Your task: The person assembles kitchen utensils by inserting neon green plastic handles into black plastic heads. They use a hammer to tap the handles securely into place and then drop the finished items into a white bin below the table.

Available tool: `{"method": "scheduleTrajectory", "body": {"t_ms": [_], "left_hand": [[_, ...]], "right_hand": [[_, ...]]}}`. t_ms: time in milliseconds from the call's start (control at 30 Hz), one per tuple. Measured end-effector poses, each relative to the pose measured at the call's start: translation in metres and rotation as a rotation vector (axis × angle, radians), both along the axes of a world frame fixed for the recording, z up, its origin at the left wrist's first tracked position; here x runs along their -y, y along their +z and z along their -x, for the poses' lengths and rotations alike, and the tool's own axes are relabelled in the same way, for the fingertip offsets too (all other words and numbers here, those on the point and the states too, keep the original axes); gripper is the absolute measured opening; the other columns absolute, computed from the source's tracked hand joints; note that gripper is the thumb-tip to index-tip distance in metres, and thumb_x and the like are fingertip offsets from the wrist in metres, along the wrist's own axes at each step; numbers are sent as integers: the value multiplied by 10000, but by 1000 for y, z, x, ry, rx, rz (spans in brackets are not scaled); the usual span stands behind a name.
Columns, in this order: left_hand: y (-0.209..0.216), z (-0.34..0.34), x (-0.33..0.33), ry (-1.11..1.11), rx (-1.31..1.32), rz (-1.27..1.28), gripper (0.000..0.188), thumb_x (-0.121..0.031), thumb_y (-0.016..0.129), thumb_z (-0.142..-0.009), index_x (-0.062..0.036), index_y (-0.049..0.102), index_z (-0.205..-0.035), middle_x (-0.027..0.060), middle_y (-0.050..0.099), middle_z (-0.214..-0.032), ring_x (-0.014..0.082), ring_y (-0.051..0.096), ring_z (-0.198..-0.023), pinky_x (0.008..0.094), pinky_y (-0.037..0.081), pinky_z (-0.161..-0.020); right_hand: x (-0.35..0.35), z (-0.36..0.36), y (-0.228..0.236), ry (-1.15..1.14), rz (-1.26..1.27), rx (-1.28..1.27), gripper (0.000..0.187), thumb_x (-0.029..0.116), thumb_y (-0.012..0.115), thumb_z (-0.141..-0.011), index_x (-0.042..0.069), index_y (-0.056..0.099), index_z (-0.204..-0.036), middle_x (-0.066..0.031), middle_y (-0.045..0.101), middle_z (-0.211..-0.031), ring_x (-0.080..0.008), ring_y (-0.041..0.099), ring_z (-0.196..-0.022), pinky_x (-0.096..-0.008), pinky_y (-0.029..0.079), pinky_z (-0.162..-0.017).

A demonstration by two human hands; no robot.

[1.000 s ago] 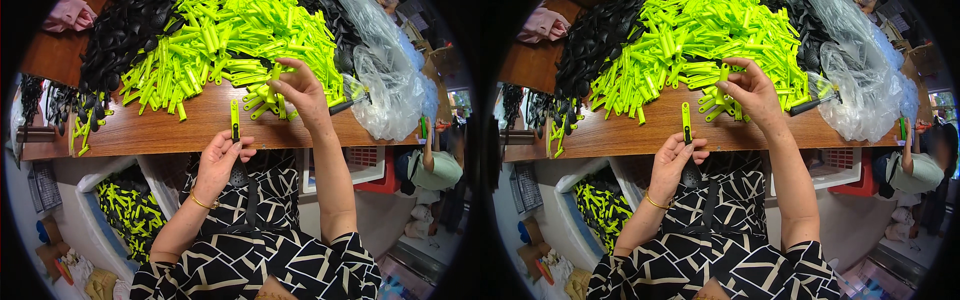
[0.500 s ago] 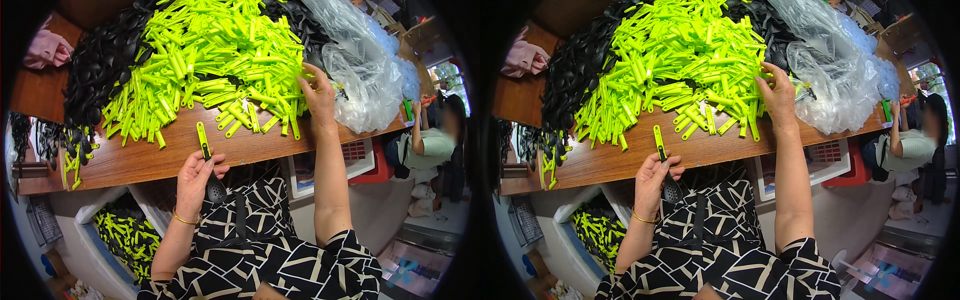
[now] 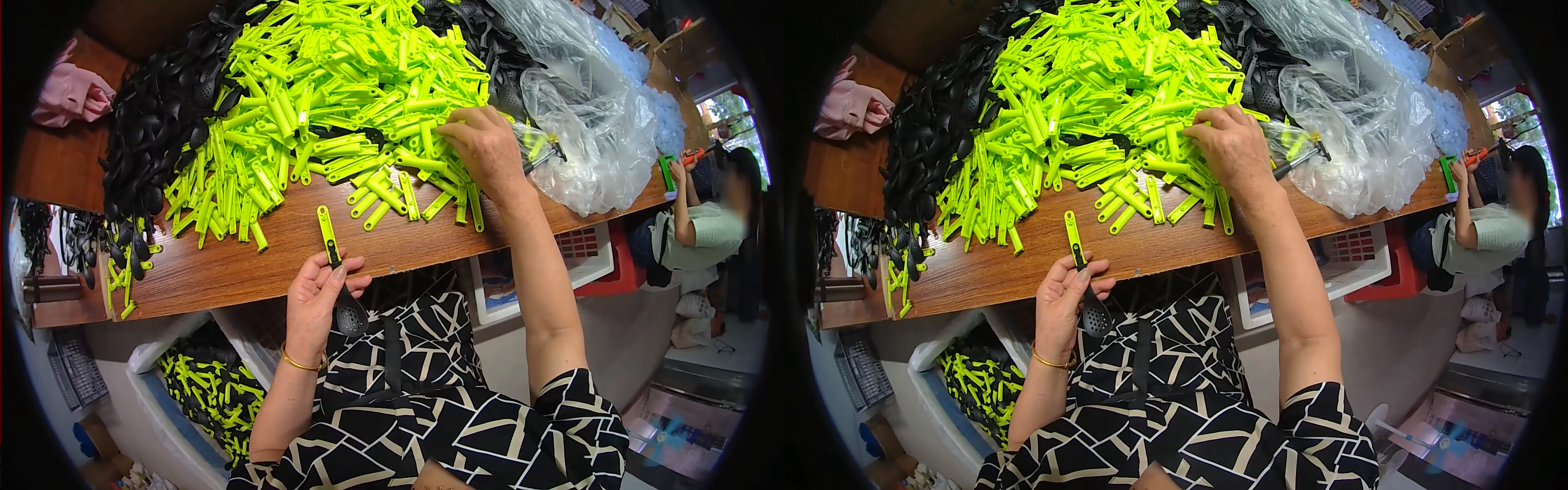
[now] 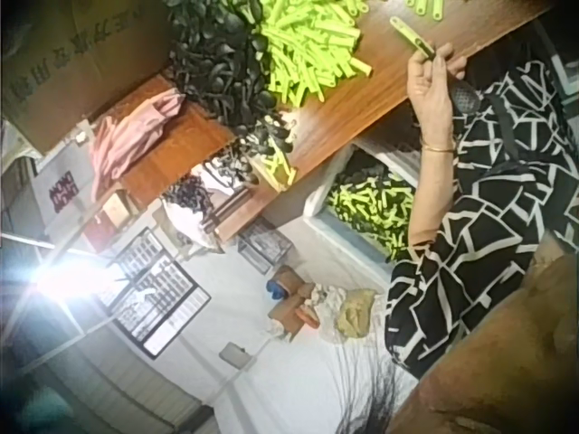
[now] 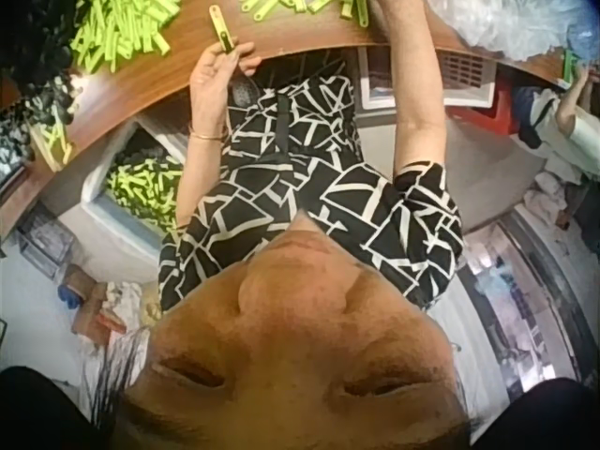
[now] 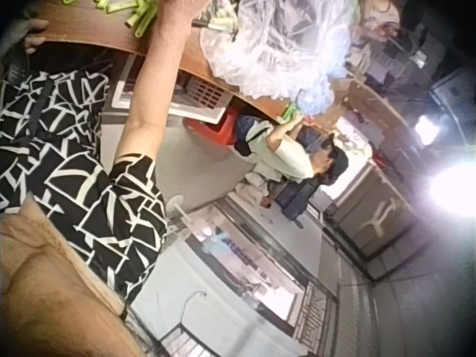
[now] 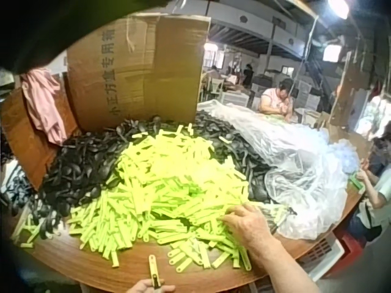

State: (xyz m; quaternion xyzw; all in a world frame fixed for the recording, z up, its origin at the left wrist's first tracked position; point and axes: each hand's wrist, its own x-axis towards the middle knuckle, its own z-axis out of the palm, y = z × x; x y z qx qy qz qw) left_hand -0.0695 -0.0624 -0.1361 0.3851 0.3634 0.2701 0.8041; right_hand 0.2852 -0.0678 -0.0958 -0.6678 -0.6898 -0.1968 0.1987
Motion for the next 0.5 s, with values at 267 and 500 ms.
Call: {"method": "scheduleTrajectory", "body": {"t_ms": [267, 500], "left_hand": [[3, -2, 5, 3, 16, -10, 291, -117, 580, -1064, -21, 554, -1337, 157, 714, -1234, 208, 745, -1002, 307, 586, -865], [14, -13, 10, -52, 77, -60, 322, -108, 553, -1075, 2, 519, -1375, 147, 713, -1218, 211, 732, -1035, 304, 571, -884]], "right_hand": [[10, 19, 7, -28, -87, -850, 221, 14, 755, -883, 57, 671, -1082, -73, 695, -997, -186, 681, -874, -322, 535, -778], [20, 141, 17, 398, 307, -1514, 487, 18, 738, -917, 50, 531, -1358, -50, 664, -1037, -111, 653, -944, -260, 521, -833]]}}
